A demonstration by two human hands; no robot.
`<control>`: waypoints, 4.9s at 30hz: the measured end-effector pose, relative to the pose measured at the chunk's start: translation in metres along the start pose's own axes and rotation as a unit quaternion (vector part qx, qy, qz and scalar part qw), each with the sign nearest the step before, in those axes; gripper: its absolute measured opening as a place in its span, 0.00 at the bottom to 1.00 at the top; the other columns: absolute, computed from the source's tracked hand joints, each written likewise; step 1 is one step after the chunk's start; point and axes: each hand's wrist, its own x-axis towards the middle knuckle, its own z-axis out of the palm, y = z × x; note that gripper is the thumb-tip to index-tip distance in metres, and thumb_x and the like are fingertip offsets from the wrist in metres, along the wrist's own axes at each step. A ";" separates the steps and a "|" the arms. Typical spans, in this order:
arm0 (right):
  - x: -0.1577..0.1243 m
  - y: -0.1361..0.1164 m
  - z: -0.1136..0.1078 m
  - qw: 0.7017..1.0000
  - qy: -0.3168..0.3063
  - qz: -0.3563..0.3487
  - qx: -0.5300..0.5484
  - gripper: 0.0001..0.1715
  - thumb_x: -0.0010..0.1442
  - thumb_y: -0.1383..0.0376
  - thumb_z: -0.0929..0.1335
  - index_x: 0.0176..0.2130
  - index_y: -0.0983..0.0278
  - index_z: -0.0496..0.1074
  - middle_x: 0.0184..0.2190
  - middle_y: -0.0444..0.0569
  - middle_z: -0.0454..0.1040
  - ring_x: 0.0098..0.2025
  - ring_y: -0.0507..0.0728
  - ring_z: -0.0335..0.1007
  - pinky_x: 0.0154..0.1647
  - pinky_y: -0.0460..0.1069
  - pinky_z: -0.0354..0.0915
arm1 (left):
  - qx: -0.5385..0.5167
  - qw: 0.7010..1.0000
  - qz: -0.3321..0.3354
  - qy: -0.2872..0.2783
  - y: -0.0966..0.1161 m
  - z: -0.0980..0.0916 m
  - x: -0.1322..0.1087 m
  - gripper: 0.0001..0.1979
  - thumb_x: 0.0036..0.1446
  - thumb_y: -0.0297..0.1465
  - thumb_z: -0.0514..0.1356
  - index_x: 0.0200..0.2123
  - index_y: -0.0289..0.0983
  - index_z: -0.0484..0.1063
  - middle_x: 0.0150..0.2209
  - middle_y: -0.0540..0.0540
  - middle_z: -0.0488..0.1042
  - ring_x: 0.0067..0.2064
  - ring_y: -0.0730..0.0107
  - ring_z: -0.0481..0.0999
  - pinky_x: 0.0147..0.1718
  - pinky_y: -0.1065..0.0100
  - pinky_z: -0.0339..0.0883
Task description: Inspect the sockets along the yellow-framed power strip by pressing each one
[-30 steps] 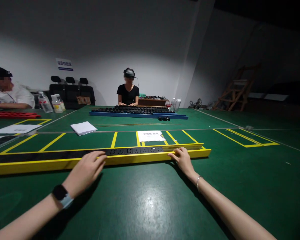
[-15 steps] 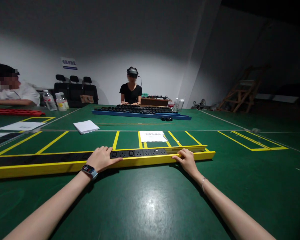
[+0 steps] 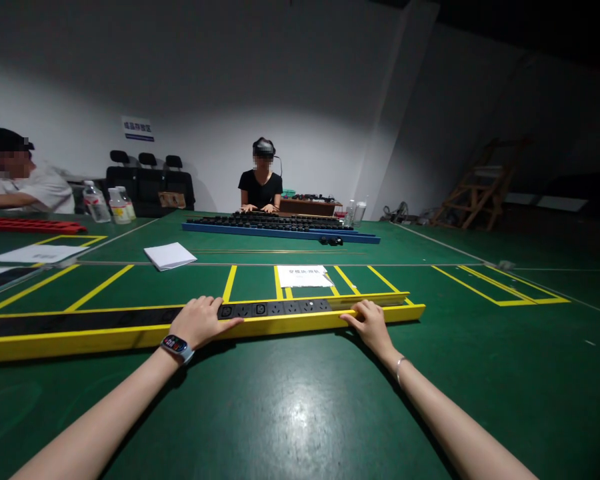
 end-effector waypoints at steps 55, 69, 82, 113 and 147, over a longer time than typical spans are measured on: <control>0.015 -0.087 0.003 0.980 -0.061 -0.173 0.072 0.26 0.66 0.68 0.61 0.62 0.58 0.62 0.57 0.50 0.69 0.59 0.59 0.66 0.60 0.59 0.65 | -0.096 0.990 0.050 0.087 0.033 0.009 0.003 0.32 0.60 0.51 0.50 0.57 0.34 0.68 0.54 0.34 0.73 0.54 0.50 0.74 0.52 0.50 0.68; 0.014 -0.077 0.006 0.984 -0.030 -0.156 0.081 0.24 0.66 0.69 0.61 0.59 0.59 0.67 0.54 0.50 0.72 0.57 0.58 0.69 0.58 0.57 0.68 | -0.086 0.991 0.056 0.083 0.031 0.008 0.002 0.32 0.60 0.51 0.50 0.57 0.34 0.68 0.54 0.35 0.73 0.53 0.51 0.74 0.52 0.51 0.68; 0.018 -0.045 0.000 0.983 -0.021 -0.165 0.073 0.19 0.65 0.69 0.61 0.52 0.58 0.73 0.49 0.48 0.76 0.52 0.57 0.73 0.57 0.58 0.67 | -0.072 0.992 0.061 0.078 0.030 0.008 0.002 0.32 0.60 0.50 0.51 0.57 0.33 0.67 0.53 0.35 0.74 0.52 0.52 0.74 0.52 0.53 0.68; 0.015 -0.050 0.007 0.995 0.009 -0.064 0.076 0.15 0.67 0.62 0.62 0.39 0.60 0.77 0.46 0.52 0.74 0.49 0.60 0.69 0.51 0.57 0.64 | -0.046 0.990 0.077 0.109 0.029 0.012 0.002 0.31 0.60 0.50 0.52 0.57 0.33 0.68 0.50 0.37 0.75 0.50 0.54 0.75 0.49 0.55 0.69; 0.016 -0.049 0.011 0.993 0.038 -0.029 0.106 0.18 0.67 0.60 0.60 0.35 0.60 0.77 0.44 0.54 0.71 0.48 0.61 0.67 0.51 0.58 0.66 | -0.068 0.988 0.074 0.115 0.029 0.011 0.002 0.31 0.60 0.51 0.51 0.56 0.34 0.68 0.50 0.36 0.76 0.50 0.54 0.76 0.49 0.53 0.70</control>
